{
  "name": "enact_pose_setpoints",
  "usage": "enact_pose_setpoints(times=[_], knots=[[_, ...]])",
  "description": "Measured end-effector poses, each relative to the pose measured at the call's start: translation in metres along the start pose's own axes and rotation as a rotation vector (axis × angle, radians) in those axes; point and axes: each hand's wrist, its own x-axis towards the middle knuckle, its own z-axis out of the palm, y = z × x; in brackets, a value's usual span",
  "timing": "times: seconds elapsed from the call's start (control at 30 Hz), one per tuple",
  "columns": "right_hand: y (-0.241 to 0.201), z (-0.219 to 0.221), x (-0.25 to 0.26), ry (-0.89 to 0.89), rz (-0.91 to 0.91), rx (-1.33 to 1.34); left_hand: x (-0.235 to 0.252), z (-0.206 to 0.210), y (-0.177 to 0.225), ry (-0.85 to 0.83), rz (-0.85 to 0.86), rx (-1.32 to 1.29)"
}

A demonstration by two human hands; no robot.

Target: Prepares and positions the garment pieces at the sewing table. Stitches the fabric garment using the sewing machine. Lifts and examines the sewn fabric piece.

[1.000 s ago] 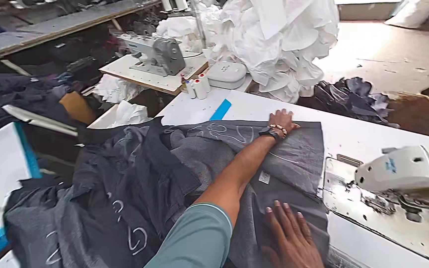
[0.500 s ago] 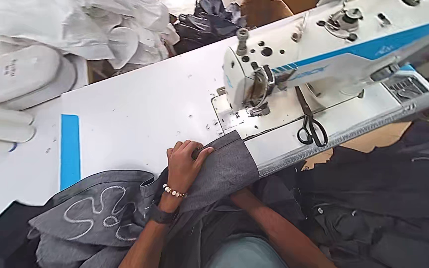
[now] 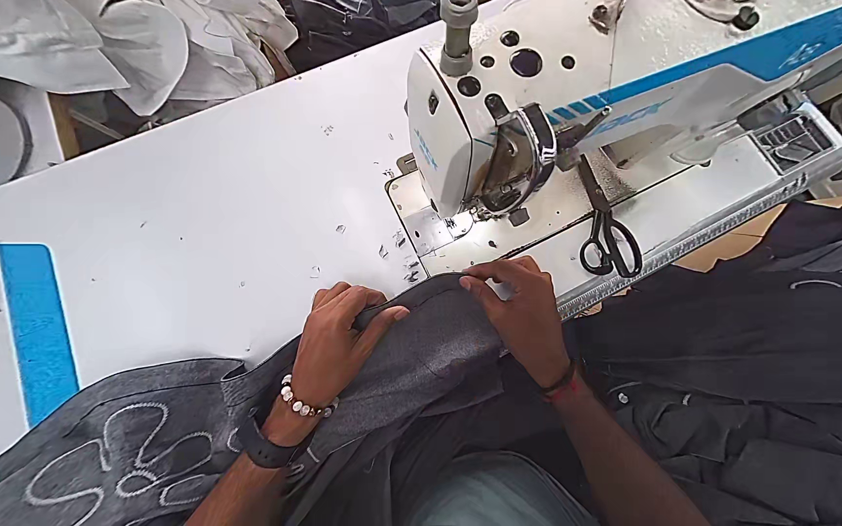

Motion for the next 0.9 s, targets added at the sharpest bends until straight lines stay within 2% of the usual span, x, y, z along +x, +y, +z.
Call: enact_pose_setpoints(times=[0.1,0.17,0.3,0.37,0.53,0.63,0.8,0.9], knots=[[0.000,0.002,-0.003,-0.007,-0.009,0.043,-0.001,-0.004,0.005,-0.033,-0.023,0.177],[0.001,0.002,-0.005,-0.001,-0.041,0.057,0.006,-0.005,0.029,-0.083,-0.067,0.193],[0.002,-0.005,-0.006,-0.015,-0.090,0.131,0.033,0.018,0.071,-0.094,-0.014,0.066],[0.004,-0.006,-0.004,0.009,-0.098,0.169,0.044,0.031,0.072,-0.093,0.010,-0.022],[0.005,-0.002,-0.006,0.119,-0.061,0.197,0.046,0.040,0.073,-0.038,-0.064,-0.160],[0.006,0.005,-0.008,0.183,-0.108,0.122,0.042,0.039,0.076,-0.001,-0.043,-0.150],[-0.003,0.009,-0.011,0.336,-0.287,-0.145,0.040,0.040,0.081,0.079,0.013,-0.027],[-0.011,0.005,-0.014,0.336,-0.323,-0.220,0.038,0.042,0.084,0.120,0.045,0.011]])
